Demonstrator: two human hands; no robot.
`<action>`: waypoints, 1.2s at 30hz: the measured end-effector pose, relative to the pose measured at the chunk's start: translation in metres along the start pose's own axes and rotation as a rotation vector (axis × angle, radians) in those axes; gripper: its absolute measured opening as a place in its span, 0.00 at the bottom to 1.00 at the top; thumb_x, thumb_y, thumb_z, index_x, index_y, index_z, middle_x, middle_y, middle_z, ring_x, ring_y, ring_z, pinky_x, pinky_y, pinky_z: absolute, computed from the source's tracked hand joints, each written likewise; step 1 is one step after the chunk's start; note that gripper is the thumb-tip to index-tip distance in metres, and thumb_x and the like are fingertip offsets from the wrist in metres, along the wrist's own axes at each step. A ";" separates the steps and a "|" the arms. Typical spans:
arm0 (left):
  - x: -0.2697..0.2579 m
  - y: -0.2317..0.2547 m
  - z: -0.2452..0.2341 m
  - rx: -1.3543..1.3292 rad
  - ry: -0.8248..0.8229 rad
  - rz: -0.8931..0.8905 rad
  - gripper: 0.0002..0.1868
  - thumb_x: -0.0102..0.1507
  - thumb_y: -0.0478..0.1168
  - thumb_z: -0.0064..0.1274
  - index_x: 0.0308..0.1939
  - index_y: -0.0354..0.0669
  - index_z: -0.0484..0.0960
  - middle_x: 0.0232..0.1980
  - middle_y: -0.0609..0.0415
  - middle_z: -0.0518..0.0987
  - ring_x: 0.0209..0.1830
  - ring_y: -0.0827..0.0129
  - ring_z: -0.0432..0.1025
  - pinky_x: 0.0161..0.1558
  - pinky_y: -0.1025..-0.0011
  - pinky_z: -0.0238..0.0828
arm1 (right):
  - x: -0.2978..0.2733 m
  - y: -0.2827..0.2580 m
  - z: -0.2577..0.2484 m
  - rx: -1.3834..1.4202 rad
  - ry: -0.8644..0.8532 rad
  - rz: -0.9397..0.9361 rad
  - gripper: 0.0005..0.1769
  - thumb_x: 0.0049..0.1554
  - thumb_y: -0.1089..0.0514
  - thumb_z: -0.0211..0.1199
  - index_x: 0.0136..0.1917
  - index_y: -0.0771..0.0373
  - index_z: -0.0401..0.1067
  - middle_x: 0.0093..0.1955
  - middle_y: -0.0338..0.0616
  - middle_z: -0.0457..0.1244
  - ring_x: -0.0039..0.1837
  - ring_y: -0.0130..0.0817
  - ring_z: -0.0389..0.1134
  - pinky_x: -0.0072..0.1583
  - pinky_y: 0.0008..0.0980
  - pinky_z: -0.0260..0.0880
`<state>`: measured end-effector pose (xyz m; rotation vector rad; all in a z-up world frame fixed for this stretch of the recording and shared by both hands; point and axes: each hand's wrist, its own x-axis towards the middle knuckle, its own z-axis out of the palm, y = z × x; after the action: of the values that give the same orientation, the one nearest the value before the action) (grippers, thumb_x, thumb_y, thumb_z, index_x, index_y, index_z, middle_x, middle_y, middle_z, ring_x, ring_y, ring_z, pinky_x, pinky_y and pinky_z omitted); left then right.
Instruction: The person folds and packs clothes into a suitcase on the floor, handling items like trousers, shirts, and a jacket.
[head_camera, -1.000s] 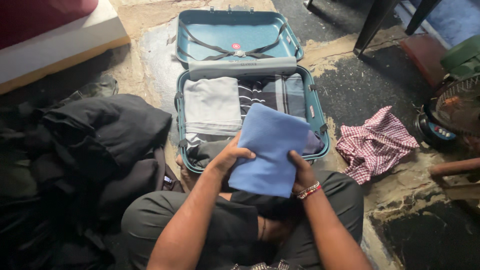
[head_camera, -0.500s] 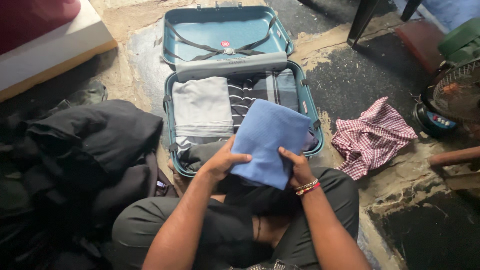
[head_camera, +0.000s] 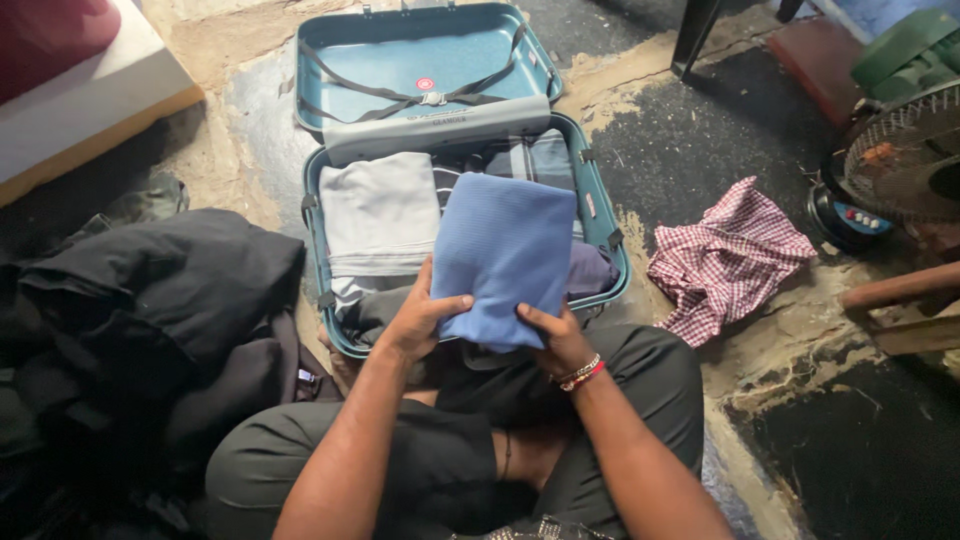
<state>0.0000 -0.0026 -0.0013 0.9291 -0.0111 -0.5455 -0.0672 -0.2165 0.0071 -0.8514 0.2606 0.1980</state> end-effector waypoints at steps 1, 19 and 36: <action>0.000 -0.001 -0.001 0.006 -0.004 -0.009 0.50 0.51 0.28 0.64 0.75 0.46 0.56 0.62 0.48 0.71 0.61 0.62 0.69 0.61 0.64 0.69 | -0.001 0.000 0.000 -0.046 0.021 -0.013 0.35 0.52 0.65 0.65 0.71 0.63 0.59 0.63 0.50 0.65 0.62 0.45 0.69 0.62 0.46 0.73; 0.016 -0.017 -0.023 1.651 0.465 0.447 0.36 0.61 0.62 0.58 0.68 0.50 0.75 0.78 0.39 0.61 0.79 0.38 0.48 0.72 0.38 0.40 | 0.035 -0.059 -0.026 -0.209 0.320 -0.239 0.35 0.51 0.74 0.59 0.72 0.66 0.62 0.63 0.50 0.66 0.62 0.43 0.70 0.62 0.40 0.73; 0.019 -0.017 -0.025 1.893 0.443 0.127 0.48 0.57 0.76 0.47 0.76 0.61 0.63 0.81 0.45 0.54 0.81 0.42 0.43 0.73 0.35 0.29 | 0.173 -0.112 -0.082 -0.608 0.160 -0.302 0.42 0.49 0.71 0.59 0.76 0.59 0.57 0.63 0.50 0.66 0.63 0.44 0.70 0.62 0.40 0.72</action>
<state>0.0151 -0.0005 -0.0340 2.8485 -0.2140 -0.0354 0.1162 -0.3395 -0.0172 -1.4994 0.2193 -0.0835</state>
